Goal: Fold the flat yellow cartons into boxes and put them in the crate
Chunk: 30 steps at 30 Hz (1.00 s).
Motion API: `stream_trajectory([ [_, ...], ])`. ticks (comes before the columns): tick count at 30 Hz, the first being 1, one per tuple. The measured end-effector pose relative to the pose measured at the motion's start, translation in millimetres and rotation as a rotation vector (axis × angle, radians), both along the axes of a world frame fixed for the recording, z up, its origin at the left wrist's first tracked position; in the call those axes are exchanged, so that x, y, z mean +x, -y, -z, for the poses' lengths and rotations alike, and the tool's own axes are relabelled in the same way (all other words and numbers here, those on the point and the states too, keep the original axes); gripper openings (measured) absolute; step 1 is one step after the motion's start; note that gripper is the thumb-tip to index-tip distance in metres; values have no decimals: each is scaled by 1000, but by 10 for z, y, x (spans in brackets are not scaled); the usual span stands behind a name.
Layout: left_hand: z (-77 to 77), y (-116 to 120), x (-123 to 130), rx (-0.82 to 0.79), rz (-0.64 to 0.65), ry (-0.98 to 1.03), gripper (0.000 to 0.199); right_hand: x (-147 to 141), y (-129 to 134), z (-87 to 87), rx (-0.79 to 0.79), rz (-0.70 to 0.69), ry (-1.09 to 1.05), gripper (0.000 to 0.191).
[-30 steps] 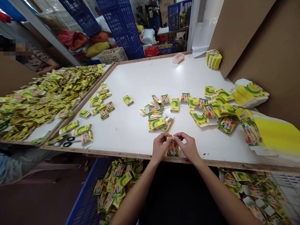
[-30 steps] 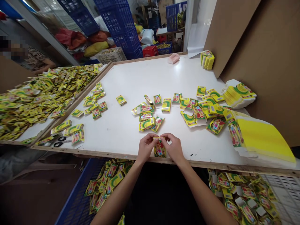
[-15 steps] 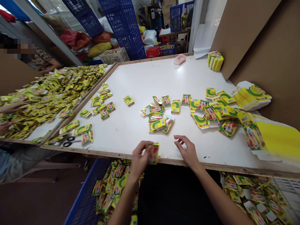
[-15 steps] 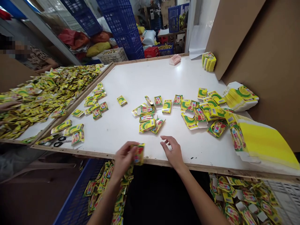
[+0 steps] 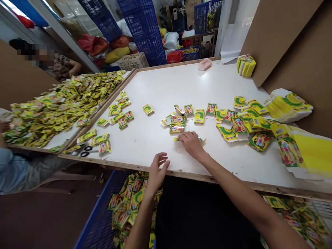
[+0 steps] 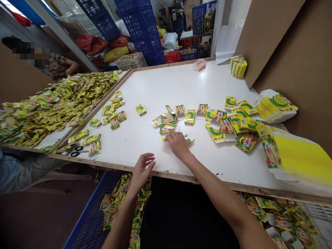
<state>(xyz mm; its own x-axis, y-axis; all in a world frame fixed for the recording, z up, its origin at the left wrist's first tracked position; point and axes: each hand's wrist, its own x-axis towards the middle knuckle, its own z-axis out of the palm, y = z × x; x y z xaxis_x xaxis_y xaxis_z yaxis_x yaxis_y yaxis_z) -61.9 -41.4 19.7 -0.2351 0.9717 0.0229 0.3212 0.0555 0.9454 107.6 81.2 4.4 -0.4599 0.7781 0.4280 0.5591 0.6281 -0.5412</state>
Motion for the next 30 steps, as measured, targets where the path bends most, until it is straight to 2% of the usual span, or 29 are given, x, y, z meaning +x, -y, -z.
stream_trajectory([
  [2, 105, -219, 211, 53, -29, 146, 35, 140, 146, -39, -46, 47, -160, 21],
  [4, 156, -371, 411, 78, 7, 290, 39, 260, 325, -60, -155, 93, -404, 22],
  [6, 158, -433, 586, 81, 98, 404, 42, 352, 503, -47, -294, 126, -618, 24],
  [9, 122, -388, 748, 51, 207, 471, 44, 470, 716, 21, -445, 158, -758, 29],
  [13, 105, -254, 772, -23, 313, 465, 52, 642, 856, 113, -514, 118, -753, 36],
  [17, 109, -202, 730, -98, 420, 438, 56, 788, 862, 174, -592, 36, -670, 29],
  [20, 84, -238, 703, -126, 485, 408, 51, 840, 822, 174, -557, 56, -581, 19],
  [23, 59, -302, 685, -151, 534, 402, 47, 826, 783, 134, -476, 97, -522, 18],
  [26, 78, -351, 696, -117, 514, 382, 34, 754, 762, 115, -379, 113, -548, 18],
  [28, 114, -363, 720, -51, 458, 374, 26, 700, 760, 135, -373, 149, -614, 17],
  [30, 151, -358, 748, -10, 418, 407, 32, 667, 765, 169, -414, 191, -682, 26],
])
